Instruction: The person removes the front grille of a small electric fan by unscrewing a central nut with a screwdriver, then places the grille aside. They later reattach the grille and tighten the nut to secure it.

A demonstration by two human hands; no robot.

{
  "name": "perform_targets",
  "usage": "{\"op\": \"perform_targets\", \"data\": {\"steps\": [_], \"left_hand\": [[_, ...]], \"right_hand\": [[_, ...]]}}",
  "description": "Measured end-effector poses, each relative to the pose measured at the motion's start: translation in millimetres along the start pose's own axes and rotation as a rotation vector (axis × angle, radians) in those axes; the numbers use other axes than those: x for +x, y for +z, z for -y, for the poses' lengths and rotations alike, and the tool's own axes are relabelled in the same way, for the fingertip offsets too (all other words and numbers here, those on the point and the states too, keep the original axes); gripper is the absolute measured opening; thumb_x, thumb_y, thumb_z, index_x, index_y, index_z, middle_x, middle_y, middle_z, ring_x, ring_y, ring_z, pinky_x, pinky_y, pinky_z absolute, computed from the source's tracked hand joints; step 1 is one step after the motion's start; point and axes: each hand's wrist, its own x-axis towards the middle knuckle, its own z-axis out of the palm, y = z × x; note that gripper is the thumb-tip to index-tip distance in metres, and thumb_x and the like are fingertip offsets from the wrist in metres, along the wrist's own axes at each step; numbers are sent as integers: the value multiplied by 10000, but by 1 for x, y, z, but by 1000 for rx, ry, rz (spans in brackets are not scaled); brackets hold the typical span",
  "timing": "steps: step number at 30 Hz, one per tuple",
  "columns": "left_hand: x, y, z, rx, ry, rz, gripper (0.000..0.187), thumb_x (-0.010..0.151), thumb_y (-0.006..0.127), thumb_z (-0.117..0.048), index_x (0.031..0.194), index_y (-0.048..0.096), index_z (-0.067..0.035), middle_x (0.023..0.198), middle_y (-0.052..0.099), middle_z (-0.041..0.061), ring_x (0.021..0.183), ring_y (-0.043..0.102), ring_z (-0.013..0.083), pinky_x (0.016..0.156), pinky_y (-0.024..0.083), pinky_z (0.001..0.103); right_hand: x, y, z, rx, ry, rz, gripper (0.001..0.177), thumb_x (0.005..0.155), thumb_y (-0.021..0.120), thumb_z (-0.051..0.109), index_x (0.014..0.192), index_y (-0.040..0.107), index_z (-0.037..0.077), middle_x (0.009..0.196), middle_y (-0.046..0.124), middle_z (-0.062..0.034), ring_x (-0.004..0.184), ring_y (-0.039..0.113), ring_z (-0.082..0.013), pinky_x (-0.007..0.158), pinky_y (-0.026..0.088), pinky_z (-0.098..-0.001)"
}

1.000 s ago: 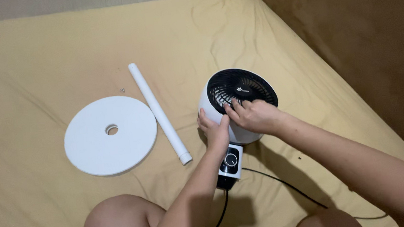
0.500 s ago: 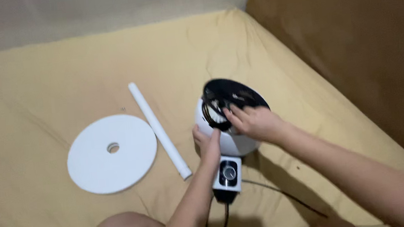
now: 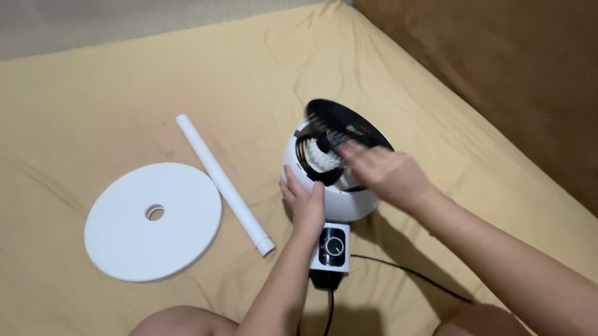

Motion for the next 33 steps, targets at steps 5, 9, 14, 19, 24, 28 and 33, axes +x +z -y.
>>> {"op": "perform_targets", "data": {"steps": [5, 9, 14, 19, 24, 28, 33], "left_hand": [[0, 4, 3, -3, 66, 13, 934, 900, 652, -369, 1642, 96, -255, 1673, 47, 272, 1533, 138, 451, 1227, 173, 484], [3, 0, 13, -84, 121, 37, 934, 905, 660, -297, 1642, 94, -196, 1675, 37, 278, 1552, 107, 428, 1230, 171, 463], [5, -12, 15, -71, 322, -9, 816, 886, 644, -209, 1575, 243, -37, 1606, 240, 246, 1504, 238, 402, 1224, 233, 443], [21, -19, 0, -536, 110, -81, 456, 960, 549, -294, 1277, 595, 31, 1468, 422, 174, 1321, 483, 331, 1103, 397, 421], [60, -17, -12, -74, 297, -162, 392, 963, 732, -273, 1013, 752, 115, 1270, 536, 326, 1162, 541, 381, 984, 401, 438], [81, -10, 0, -655, -74, 50, 513, 990, 703, -177, 1210, 552, 261, 1065, 653, 276, 920, 617, 311, 809, 499, 428], [92, -1, 9, -774, -34, -55, 656, 1003, 591, -168, 1475, 252, 136, 1146, 723, 183, 1020, 699, 192, 912, 536, 285]], "right_hand": [[-6, 9, 27, -83, -212, 100, 446, 796, 707, 178, 1227, 694, 65, 1261, 731, -38, 818, 672, -117, 529, 499, -244], [-2, 16, 25, 8, -130, 2, 430, 830, 659, 225, 1218, 683, 42, 1227, 711, -55, 836, 660, -157, 602, 518, -295], [-9, 26, 33, 29, -102, -4, 440, 823, 643, 167, 1247, 708, 70, 1173, 711, -12, 806, 645, -145, 607, 504, -280], [-19, 19, 40, 44, -138, -61, 365, 859, 680, 176, 1215, 720, 110, 1149, 724, 8, 757, 615, -126, 592, 483, -274], [-7, 15, 35, 72, -75, -82, 389, 852, 716, 200, 1226, 718, 93, 1153, 727, 7, 778, 626, -134, 613, 480, -289], [-20, 27, 38, 163, -2, -81, 398, 878, 722, 265, 1250, 697, 125, 1214, 697, -13, 854, 650, -175, 695, 497, -329], [-60, 62, 17, 304, 695, -259, 425, 997, 650, 313, 1332, 605, 55, 1262, 640, -133, 1065, 637, -285, 896, 519, -393]]}}
